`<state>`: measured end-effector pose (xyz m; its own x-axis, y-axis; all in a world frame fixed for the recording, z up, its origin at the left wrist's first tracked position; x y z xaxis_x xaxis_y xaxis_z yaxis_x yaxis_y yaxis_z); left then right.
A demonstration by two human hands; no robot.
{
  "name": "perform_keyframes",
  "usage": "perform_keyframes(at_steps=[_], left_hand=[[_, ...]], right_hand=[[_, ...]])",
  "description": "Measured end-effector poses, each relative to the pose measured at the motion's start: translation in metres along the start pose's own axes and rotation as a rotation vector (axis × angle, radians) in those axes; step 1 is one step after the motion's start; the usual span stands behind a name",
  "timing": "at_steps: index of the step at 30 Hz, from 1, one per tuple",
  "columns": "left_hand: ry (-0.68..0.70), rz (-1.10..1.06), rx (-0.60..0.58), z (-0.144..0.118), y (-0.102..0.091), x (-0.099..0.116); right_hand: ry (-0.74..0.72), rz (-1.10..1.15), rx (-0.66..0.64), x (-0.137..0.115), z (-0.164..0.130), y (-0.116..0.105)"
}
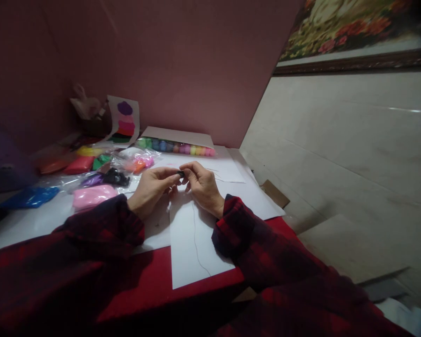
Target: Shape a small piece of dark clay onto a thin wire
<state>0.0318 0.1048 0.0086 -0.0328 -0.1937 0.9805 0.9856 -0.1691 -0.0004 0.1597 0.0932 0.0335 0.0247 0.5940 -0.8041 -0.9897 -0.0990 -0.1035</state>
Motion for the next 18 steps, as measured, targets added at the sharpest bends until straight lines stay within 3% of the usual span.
perform_keyframes(at_steps=[18], left_hand=[[-0.004,-0.054,0.016,-0.0020,0.0008,0.0044]], right_hand=[[-0.031,-0.046,-0.047,-0.0036,-0.0005,0.0050]])
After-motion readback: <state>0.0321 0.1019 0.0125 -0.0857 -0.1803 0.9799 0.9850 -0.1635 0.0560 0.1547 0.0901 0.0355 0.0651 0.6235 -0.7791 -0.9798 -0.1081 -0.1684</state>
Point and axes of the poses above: each hand's wrist, its own z-axis towards the middle knuckle, its own y-axis out of the palm, x = y × z, the point moved 9 cm from there along z, towards the middle knuckle, and after that the axes turned 13 degrees about z, right-handed, at the moved point
